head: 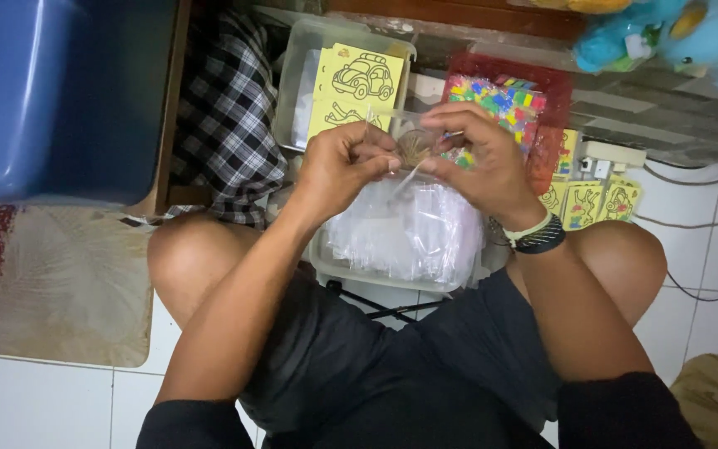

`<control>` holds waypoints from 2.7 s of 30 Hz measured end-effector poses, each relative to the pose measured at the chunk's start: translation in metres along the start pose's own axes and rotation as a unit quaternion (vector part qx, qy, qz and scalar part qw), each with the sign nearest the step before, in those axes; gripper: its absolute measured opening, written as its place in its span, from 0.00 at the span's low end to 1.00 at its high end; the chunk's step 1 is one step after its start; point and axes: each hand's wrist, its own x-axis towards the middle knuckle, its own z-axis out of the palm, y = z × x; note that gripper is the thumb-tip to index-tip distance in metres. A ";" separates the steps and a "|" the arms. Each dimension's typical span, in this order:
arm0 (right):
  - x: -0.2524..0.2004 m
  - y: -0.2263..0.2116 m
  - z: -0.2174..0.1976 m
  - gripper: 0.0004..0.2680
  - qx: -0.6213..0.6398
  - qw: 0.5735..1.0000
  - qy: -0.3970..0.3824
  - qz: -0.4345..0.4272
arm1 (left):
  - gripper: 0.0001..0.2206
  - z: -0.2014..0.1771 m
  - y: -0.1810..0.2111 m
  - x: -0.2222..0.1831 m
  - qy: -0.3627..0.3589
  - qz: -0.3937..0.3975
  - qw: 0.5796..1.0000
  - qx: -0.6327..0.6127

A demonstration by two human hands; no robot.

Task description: A person is packaging small illustrated cards and colorful stickers into individual plastic bags.

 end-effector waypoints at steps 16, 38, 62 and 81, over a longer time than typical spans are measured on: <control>-0.012 0.018 0.007 0.04 -0.006 0.998 -0.044 0.046 | 0.12 0.012 -0.009 -0.002 0.013 0.014 0.992 0.128; 0.067 0.108 0.082 0.11 -0.409 0.904 -0.112 0.056 | 0.09 -0.060 0.026 0.020 0.181 0.218 0.953 0.106; 0.040 0.039 0.031 0.05 -0.354 0.933 0.010 -0.070 | 0.08 -0.069 0.032 0.025 0.147 0.136 0.979 -0.049; -0.006 -0.014 -0.029 0.29 0.090 0.982 0.141 -0.091 | 0.11 0.014 -0.004 -0.016 -0.054 -0.008 0.997 -0.049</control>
